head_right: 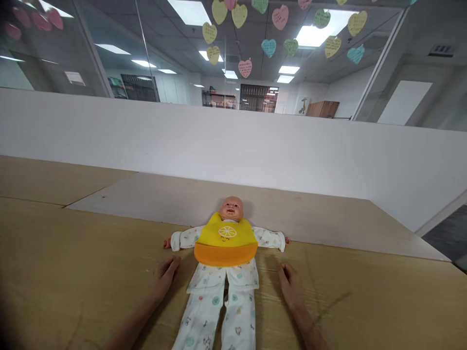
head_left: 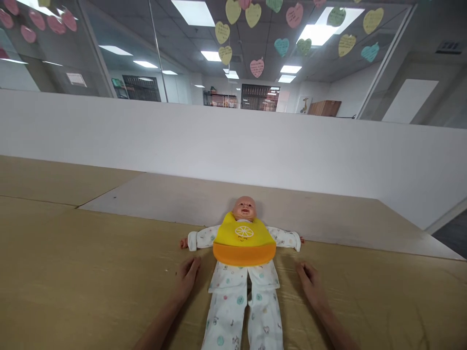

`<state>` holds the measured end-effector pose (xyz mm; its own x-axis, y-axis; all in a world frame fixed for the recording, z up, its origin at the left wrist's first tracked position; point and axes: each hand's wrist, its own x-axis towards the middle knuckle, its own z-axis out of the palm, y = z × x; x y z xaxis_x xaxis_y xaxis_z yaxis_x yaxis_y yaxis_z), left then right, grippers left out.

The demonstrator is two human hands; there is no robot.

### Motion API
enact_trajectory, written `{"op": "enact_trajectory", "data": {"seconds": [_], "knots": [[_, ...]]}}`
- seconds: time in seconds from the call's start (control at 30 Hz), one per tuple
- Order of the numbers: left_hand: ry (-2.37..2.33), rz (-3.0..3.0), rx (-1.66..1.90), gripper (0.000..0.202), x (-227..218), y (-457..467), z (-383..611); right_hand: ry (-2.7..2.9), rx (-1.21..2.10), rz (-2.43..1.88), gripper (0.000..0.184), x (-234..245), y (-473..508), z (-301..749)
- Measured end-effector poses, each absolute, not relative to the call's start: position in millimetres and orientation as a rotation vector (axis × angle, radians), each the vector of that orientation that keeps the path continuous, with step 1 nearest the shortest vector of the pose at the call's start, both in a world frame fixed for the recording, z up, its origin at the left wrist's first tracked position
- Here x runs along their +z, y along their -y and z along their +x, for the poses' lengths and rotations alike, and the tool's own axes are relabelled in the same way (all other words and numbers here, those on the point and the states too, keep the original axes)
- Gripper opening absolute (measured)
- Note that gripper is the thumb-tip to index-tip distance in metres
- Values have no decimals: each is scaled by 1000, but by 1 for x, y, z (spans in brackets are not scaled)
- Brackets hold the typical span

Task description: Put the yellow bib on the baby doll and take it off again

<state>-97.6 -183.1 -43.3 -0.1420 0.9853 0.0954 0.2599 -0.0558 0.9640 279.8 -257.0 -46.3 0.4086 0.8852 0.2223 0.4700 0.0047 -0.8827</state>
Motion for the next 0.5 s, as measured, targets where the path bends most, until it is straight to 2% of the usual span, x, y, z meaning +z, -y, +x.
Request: {"op": "enact_trajectory", "data": {"seconds": [0.13,0.33,0.5], "knots": [[-1497,1548,1211,44,-48,180,-99,1327,473,-1652,47,-52,259,282],[-1547,1715,1240,20,-55,161,-102,1411,460,-1698,51,-52,256,281],[-1453,1828,1176,31,-55,151,-108,1424,457,-1716,56,-47,257,280]]}}
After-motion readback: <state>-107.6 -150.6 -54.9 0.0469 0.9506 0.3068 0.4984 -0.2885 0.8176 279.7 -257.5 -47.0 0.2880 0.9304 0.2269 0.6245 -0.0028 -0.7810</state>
